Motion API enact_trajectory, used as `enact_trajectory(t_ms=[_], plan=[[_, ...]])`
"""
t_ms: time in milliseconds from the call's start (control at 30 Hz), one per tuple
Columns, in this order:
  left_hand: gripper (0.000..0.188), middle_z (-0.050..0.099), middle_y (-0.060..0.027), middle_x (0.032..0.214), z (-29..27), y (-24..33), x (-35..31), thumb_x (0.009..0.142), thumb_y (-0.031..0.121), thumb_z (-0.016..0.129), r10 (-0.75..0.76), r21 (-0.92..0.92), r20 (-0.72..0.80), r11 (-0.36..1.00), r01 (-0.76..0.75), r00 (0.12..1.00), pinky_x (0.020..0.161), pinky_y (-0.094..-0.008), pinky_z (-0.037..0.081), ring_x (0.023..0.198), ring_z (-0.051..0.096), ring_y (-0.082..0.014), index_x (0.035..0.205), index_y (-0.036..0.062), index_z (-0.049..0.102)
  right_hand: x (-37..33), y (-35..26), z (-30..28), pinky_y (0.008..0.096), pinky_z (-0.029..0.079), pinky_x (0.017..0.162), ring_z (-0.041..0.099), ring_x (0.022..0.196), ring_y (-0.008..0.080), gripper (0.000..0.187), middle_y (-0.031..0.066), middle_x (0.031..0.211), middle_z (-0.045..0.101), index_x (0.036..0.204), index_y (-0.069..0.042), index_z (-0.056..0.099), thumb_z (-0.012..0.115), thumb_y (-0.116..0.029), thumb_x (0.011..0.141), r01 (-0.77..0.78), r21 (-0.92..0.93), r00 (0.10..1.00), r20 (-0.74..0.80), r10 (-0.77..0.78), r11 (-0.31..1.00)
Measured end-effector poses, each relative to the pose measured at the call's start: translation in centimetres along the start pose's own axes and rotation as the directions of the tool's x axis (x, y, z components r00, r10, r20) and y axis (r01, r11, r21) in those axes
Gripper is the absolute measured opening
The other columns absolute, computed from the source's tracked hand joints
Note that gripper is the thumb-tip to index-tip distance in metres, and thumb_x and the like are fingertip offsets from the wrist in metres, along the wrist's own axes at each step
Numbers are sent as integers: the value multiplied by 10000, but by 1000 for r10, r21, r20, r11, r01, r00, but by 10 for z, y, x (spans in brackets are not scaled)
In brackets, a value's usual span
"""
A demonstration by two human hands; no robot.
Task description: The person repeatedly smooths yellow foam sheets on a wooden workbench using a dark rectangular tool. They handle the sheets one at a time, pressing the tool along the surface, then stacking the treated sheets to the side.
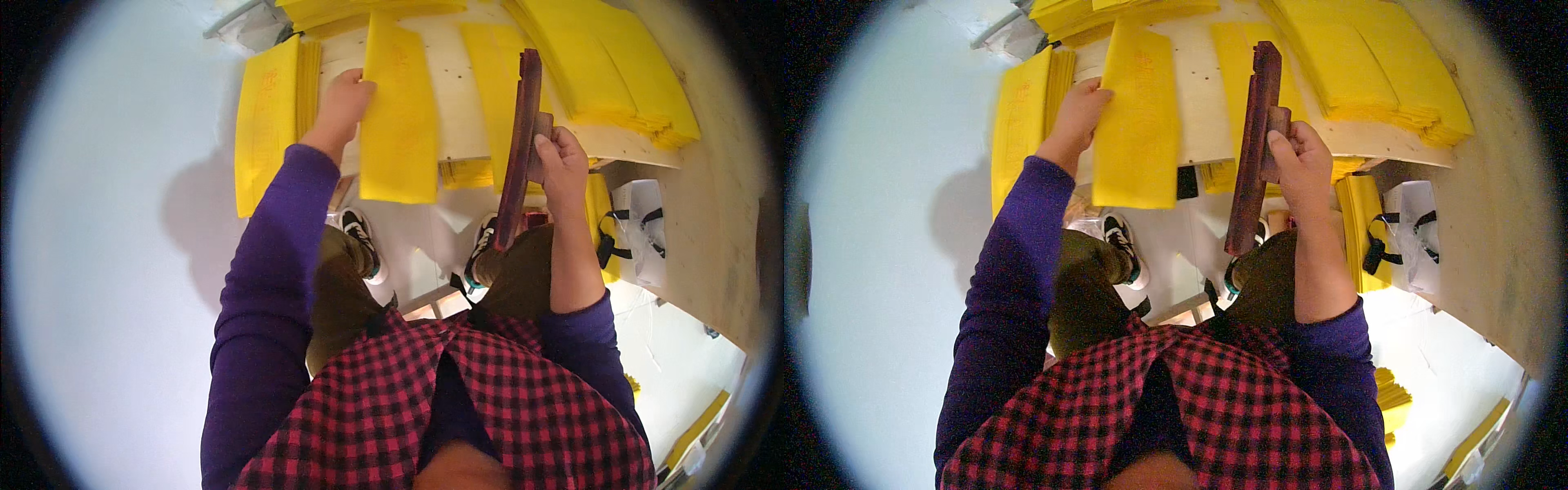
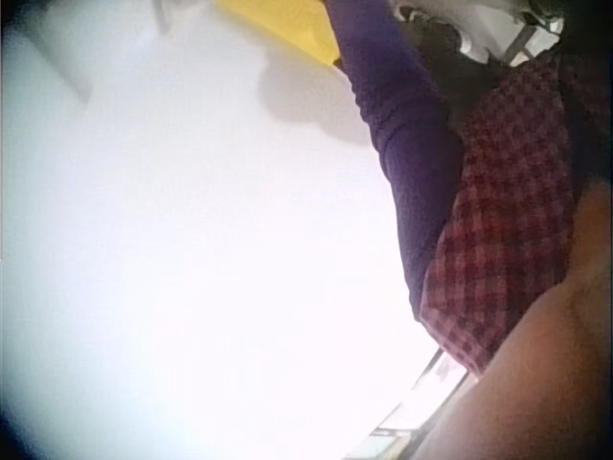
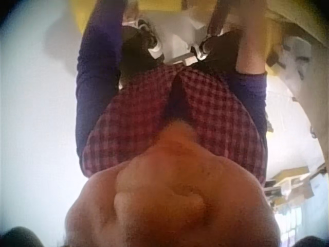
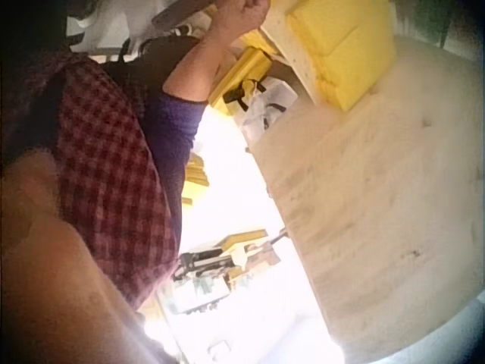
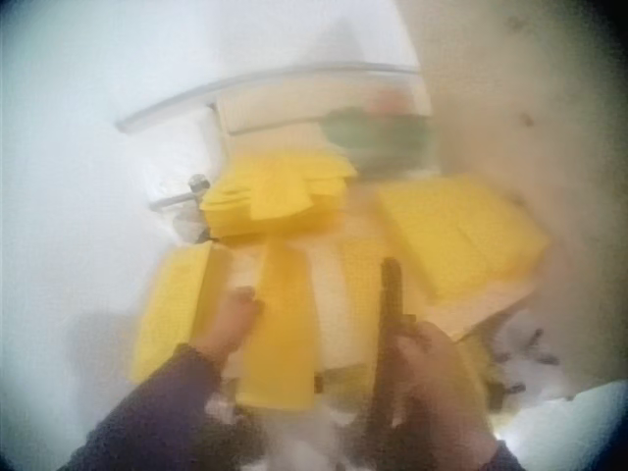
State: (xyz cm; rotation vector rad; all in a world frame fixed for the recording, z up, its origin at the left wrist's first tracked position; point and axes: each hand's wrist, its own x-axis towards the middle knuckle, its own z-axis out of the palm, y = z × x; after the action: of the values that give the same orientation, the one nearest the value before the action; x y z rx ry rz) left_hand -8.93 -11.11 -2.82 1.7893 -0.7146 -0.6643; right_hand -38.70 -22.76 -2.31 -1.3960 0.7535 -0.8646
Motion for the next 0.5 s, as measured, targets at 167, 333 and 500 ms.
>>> enact_trajectory(t_ms=[167, 333, 500], plan=[[259, 613, -91, 881, -62, 26, -40, 800, 65, 465, -21, -234, -22, 972, 15, 1000, 621, -267, 476, 715, 596, -168, 1015, -42, 562, 1, 7, -1, 210, 349, 501, 406, 570, 43, 157, -25, 643, 476, 781, -7, 519, 581, -146, 818, 66, -49, 997, -40, -68, 997], [302, 595, -114, 989, -131, 25, -49, 834, 56, 429, -36, -327, -38, 945, 22, 999, 713, -282, 489, 827, 595, -184, 1114, -33, 500, 5, 7, 4, 206, 371, 506, 432, 581, 38, 151, -20, 653, 491, 802, -3, 532, 577, -145, 825, 84, -100, 996, -21, -87, 991], [355, 560, -127, 1092, -191, -13, -35, 856, 64, 389, -153, -384, 1, 912, 142, 988, 817, -321, 468, 938, 575, -219, 1196, -26, 434, 1, 7, 11, 197, 370, 496, 431, 576, 30, 140, -19, 659, 494, 803, -9, 521, 573, -136, 831, 28, 18, 999, 37, -29, 999]])
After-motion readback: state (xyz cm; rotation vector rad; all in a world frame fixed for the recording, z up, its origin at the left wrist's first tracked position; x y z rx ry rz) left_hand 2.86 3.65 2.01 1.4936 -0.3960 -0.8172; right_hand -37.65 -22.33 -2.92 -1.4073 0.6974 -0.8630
